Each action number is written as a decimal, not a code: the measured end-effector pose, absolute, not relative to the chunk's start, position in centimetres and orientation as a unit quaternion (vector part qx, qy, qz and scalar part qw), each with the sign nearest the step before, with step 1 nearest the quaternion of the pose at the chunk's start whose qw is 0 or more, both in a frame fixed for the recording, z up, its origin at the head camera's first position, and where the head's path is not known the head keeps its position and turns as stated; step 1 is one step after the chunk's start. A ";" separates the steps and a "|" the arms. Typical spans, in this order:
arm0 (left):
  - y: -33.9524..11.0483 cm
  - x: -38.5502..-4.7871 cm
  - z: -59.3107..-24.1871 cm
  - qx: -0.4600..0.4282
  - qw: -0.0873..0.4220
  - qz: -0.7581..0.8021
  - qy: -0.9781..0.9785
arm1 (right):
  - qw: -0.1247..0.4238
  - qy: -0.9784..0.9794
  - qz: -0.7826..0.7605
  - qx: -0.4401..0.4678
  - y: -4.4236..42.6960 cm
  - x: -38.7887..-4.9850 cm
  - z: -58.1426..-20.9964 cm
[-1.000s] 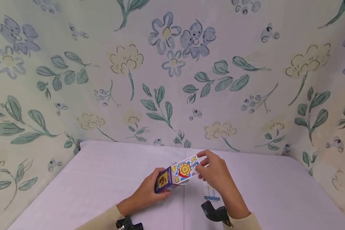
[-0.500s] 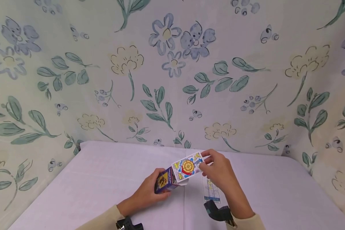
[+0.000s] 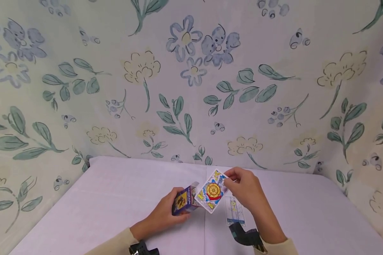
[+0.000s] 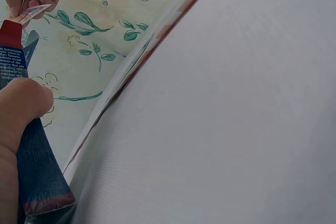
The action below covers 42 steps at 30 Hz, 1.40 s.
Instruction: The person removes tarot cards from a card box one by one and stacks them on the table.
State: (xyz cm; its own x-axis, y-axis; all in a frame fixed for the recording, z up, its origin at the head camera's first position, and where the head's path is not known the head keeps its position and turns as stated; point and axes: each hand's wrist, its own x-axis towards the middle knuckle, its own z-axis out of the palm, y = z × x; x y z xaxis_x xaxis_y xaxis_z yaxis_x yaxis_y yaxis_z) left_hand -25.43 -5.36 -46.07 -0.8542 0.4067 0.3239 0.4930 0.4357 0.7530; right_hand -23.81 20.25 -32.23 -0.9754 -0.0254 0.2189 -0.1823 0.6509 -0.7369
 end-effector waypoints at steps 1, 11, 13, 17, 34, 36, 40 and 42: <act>-5.3 -25.5 -46.1 -0.267 0.049 -0.461 -0.845 | 0.098 -0.904 0.412 0.058 20.3 -23.8 -32.2; -5.3 -25.5 -46.3 -0.259 0.047 -0.463 -0.846 | 0.097 -0.903 0.416 0.054 20.7 -23.6 -32.0; -5.4 -25.5 -46.4 -0.257 0.046 -0.466 -0.845 | 0.094 -0.902 0.417 0.056 20.7 -23.6 -32.0; -5.5 -25.5 -46.5 -0.255 0.043 -0.467 -0.846 | 0.083 -0.904 0.415 0.056 20.6 -23.5 -31.9; -5.4 -25.4 -46.3 -0.255 0.041 -0.465 -0.847 | 0.074 -0.903 0.422 0.036 21.5 -23.7 -32.0; -5.3 -25.5 -46.2 -0.256 0.043 -0.464 -0.847 | 0.074 -0.903 0.421 0.036 21.6 -23.7 -31.9; -5.3 -25.4 -46.1 -0.258 0.043 -0.467 -0.845 | 0.068 -0.907 0.414 0.037 21.8 -23.7 -32.0; -5.3 -25.4 -46.1 -0.261 0.044 -0.467 -0.844 | 0.067 -0.910 0.407 0.040 21.9 -23.7 -32.1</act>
State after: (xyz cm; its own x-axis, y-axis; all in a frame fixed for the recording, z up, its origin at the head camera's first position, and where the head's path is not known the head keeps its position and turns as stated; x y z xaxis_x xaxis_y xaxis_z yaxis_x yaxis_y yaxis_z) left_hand -25.38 -5.29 -46.10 -0.8603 0.3991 0.3172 0.4807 0.4278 0.7654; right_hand -23.68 21.94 -32.13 -0.9880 -0.0178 0.1535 -0.1263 0.6658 -0.7353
